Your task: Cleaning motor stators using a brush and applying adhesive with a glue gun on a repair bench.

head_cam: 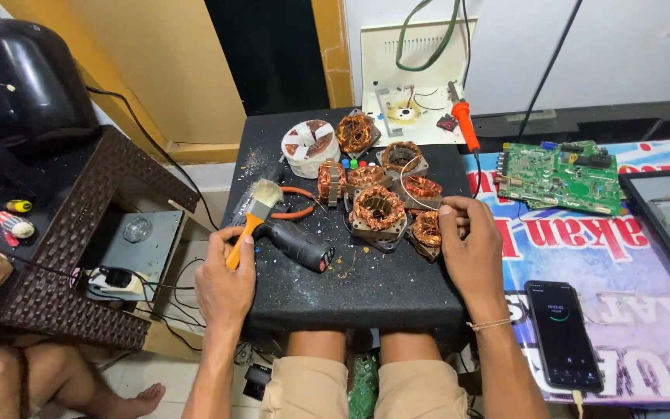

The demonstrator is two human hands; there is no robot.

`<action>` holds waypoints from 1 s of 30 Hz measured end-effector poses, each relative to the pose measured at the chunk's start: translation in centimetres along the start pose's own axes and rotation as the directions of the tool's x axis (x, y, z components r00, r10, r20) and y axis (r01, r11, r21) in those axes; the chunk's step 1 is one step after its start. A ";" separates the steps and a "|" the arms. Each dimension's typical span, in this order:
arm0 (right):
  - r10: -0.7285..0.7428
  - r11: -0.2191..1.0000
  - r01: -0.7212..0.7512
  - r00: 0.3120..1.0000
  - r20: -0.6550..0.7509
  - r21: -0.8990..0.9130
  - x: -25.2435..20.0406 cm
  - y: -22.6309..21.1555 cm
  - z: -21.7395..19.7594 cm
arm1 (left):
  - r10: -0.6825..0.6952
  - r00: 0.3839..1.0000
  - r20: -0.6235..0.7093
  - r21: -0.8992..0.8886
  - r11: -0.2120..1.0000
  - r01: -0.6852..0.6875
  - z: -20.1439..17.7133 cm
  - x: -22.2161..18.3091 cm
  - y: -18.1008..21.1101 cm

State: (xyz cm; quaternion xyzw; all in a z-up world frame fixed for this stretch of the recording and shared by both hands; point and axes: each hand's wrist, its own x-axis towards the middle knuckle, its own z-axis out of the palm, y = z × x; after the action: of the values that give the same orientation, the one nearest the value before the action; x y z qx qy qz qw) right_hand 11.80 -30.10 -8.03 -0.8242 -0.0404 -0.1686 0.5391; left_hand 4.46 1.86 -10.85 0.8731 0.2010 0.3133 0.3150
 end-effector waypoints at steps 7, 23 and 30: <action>-0.027 0.999 0.025 0.999 -0.042 -0.038 0.1 1.0 0.3 | -0.009 1.000 0.018 -0.028 1.000 0.010 0.0 0.0 -0.1; 0.008 0.995 -0.014 0.998 -0.061 -0.102 0.5 1.8 0.8 | 0.072 0.996 -0.053 -0.059 0.995 -0.075 -0.8 -0.1 0.3; 0.026 0.995 -0.032 0.998 -0.065 -0.098 0.0 0.6 1.0 | 0.121 0.988 -0.094 -0.055 0.990 -0.127 -0.4 -0.2 -0.4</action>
State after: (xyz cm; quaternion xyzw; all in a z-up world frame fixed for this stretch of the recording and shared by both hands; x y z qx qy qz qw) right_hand 12.21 -29.46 -8.91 -0.8445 -0.0027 -0.1887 0.5012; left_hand 3.94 2.17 -10.96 0.8588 0.1508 0.3776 0.3118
